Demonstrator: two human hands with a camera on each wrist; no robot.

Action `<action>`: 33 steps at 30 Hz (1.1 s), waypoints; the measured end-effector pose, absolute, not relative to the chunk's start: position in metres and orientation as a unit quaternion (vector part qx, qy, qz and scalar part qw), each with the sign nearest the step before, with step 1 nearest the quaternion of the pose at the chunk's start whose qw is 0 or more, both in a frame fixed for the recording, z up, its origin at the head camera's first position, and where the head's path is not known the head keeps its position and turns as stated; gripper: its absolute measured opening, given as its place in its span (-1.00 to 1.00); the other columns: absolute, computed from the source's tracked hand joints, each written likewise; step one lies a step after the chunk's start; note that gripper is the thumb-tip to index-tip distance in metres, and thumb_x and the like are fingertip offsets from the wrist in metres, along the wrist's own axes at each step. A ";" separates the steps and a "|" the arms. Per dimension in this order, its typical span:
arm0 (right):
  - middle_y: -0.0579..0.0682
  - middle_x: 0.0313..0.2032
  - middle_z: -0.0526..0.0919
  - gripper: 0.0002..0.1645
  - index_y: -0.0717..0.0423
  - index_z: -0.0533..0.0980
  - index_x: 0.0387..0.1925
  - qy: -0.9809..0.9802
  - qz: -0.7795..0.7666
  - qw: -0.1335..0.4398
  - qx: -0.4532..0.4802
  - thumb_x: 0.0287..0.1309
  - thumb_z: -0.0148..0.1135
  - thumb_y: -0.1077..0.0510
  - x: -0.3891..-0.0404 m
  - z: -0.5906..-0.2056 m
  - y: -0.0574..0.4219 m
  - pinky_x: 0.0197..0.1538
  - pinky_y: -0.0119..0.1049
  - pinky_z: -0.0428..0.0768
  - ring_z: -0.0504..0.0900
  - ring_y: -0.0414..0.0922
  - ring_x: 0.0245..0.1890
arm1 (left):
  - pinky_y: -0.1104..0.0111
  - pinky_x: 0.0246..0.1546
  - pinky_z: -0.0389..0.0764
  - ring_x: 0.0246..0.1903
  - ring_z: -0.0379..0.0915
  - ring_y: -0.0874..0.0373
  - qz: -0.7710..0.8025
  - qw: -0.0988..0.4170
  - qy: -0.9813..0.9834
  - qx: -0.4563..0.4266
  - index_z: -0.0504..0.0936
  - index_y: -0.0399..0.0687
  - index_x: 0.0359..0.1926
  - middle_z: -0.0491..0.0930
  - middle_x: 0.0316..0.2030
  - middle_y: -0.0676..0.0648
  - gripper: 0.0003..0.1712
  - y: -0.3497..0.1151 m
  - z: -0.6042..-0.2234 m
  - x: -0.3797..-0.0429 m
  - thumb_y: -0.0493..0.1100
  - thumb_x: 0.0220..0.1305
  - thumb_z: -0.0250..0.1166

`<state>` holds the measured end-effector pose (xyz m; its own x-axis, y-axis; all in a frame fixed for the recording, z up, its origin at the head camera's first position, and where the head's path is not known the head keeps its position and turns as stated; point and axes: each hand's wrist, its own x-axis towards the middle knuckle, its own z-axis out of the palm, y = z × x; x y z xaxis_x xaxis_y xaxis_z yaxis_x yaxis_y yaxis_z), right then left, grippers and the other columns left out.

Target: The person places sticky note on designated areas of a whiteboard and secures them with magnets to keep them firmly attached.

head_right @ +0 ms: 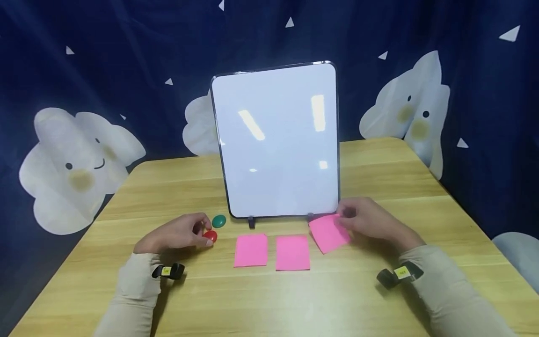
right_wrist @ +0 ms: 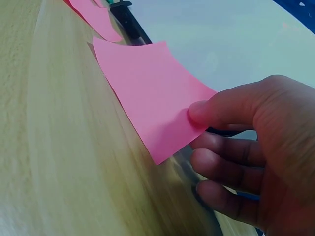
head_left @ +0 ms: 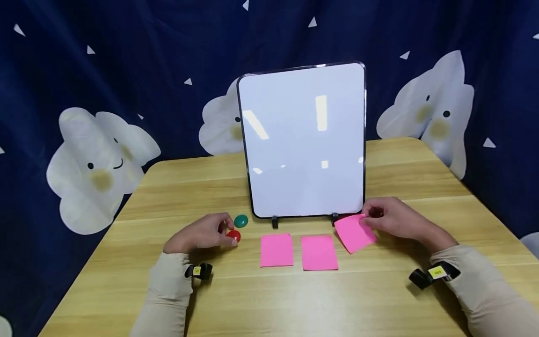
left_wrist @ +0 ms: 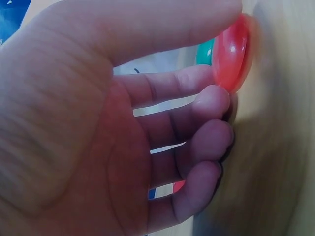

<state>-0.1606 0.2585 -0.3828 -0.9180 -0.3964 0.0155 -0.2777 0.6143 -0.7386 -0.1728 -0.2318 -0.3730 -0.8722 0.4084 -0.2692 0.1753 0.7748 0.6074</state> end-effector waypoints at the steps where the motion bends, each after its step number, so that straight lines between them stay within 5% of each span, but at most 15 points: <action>1: -0.05 -0.43 0.53 -0.86 0.01 0.56 -0.36 0.894 -0.401 0.075 -0.188 0.21 0.41 0.16 -0.162 -0.383 0.257 -0.33 -0.32 0.45 0.49 -0.06 -0.35 | 0.25 -0.39 0.46 -0.43 0.42 0.08 0.294 0.196 0.922 0.155 0.54 -0.07 -0.15 0.51 -0.43 -0.04 -0.58 -0.233 -0.372 -0.173 0.00 0.11 0.52; 33: 0.17 -0.38 0.59 -0.72 0.19 0.59 -0.24 0.861 -0.493 -0.036 -0.116 0.32 0.32 0.02 -0.172 -0.372 0.263 -0.41 -0.33 0.51 0.51 -0.05 -0.42 | 0.23 -0.39 0.46 -0.36 0.43 0.07 0.308 0.222 0.912 0.156 0.50 -0.05 -0.04 0.50 -0.39 -0.07 -0.47 -0.230 -0.370 -0.166 0.05 0.07 0.53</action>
<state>-0.1721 0.2633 -0.3719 -0.9705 -0.1650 0.1760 -0.2354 0.4865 -0.8414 -0.1657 -0.2303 -0.3704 -0.8521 0.4223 -0.3092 0.1482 0.7613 0.6313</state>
